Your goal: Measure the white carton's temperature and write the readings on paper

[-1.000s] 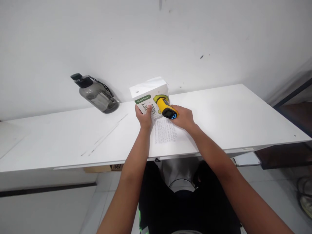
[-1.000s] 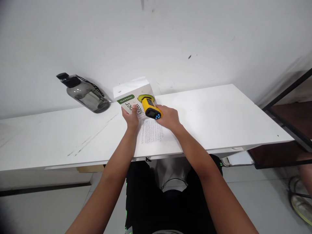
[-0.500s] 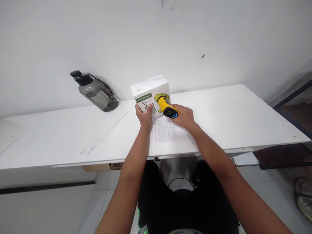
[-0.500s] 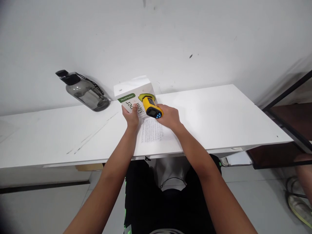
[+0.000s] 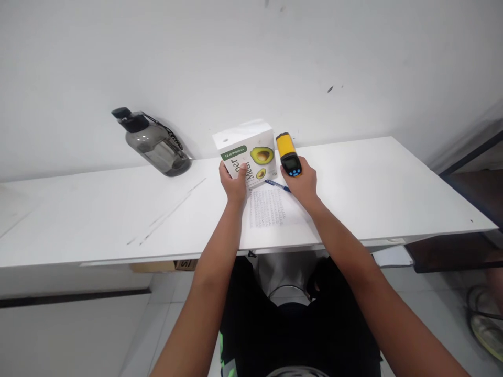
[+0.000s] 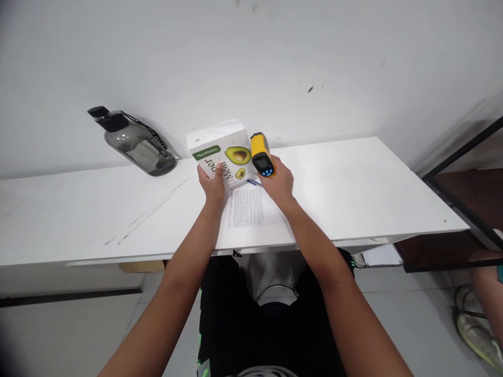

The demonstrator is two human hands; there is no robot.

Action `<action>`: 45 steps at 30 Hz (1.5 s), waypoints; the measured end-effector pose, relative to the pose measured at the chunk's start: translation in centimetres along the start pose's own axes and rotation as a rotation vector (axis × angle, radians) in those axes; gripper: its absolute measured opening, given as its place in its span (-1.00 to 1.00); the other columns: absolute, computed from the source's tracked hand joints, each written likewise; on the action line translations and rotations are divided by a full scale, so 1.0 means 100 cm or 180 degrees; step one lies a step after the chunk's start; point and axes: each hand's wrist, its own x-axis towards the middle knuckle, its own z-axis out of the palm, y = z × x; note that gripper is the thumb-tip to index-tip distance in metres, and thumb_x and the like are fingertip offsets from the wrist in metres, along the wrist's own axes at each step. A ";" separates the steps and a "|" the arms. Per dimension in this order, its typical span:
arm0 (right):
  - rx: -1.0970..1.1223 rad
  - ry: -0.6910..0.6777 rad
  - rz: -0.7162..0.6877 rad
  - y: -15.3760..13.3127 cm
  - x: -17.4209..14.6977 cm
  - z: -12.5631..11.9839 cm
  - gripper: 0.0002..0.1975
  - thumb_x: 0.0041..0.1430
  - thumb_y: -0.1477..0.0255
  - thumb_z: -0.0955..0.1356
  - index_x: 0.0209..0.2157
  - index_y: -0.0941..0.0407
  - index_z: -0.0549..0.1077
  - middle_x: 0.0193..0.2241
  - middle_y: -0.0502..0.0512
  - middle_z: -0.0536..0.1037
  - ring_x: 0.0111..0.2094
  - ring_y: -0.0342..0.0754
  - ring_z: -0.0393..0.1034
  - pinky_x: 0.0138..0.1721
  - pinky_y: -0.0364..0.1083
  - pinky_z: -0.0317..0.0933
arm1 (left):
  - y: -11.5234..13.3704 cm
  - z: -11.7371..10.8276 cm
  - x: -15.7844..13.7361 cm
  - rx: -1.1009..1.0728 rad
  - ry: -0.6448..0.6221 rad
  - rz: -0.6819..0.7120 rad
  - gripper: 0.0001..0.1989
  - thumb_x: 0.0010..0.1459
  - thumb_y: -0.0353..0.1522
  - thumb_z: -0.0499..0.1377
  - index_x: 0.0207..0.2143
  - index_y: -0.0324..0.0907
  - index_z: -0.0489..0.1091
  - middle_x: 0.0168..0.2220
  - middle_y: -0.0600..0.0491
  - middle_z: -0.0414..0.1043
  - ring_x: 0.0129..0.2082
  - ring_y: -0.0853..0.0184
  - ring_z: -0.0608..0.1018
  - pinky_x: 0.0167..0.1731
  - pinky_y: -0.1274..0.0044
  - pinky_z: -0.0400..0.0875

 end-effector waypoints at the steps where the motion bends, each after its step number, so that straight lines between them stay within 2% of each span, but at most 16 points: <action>1: 0.0076 0.0108 0.0149 0.001 0.002 0.000 -0.61 0.18 0.18 0.36 -0.01 0.04 0.48 -0.27 0.09 0.62 -0.23 0.10 0.51 -0.18 0.05 0.35 | 0.000 0.000 0.000 -0.0001 0.0034 -0.0009 -0.42 0.06 0.01 0.38 -0.01 -0.11 0.34 -0.06 -0.03 0.49 -0.05 0.24 0.58 0.03 0.37 0.50; 5: 0.0426 0.0331 0.0616 0.003 0.007 0.001 -0.67 0.17 0.14 0.36 -0.13 0.06 0.47 -0.33 0.08 0.56 -0.27 0.05 0.46 -0.22 0.02 0.33 | -0.003 -0.001 0.003 0.0072 0.0146 -0.0061 -0.45 0.10 -0.04 0.37 0.01 -0.10 0.32 0.00 -0.04 0.47 0.02 0.23 0.55 0.08 0.35 0.47; 10: 0.0510 0.0251 0.0845 0.001 0.008 -0.001 -0.68 0.13 0.16 0.38 -0.17 0.06 0.44 -0.32 0.07 0.54 -0.26 0.03 0.43 -0.21 0.02 0.30 | -0.006 0.000 0.004 0.0138 0.0263 -0.0133 -0.41 0.07 -0.10 0.40 0.05 -0.10 0.28 0.06 -0.08 0.42 0.09 0.18 0.53 0.14 0.33 0.43; 15: 0.0511 0.0230 0.0841 -0.002 0.006 -0.002 -0.71 0.09 0.19 0.41 -0.20 0.04 0.43 -0.33 0.04 0.53 -0.26 0.03 0.41 -0.18 0.03 0.29 | -0.011 0.000 0.005 0.0193 0.0240 -0.0124 -0.36 0.09 -0.12 0.39 0.13 -0.06 0.23 0.13 -0.08 0.36 0.15 0.18 0.49 0.20 0.31 0.40; 26: 0.0635 0.0124 0.0795 -0.001 0.005 -0.002 -0.70 0.09 0.18 0.41 -0.18 0.03 0.43 -0.34 0.03 0.50 -0.26 0.03 0.39 -0.20 0.04 0.28 | -0.011 0.001 0.007 0.0168 0.0368 -0.0229 -0.34 0.09 -0.15 0.39 0.15 -0.04 0.17 0.17 -0.08 0.30 0.20 0.16 0.45 0.22 0.27 0.39; 45: 0.0351 0.0011 0.0760 -0.001 0.005 -0.002 -0.71 0.14 0.16 0.38 -0.18 0.04 0.42 -0.31 0.05 0.52 -0.25 0.03 0.40 -0.19 0.03 0.29 | -0.018 0.000 0.010 0.0261 0.0366 -0.0149 -0.34 0.13 -0.12 0.36 0.20 -0.02 0.18 0.17 -0.07 0.31 0.22 0.18 0.44 0.26 0.27 0.35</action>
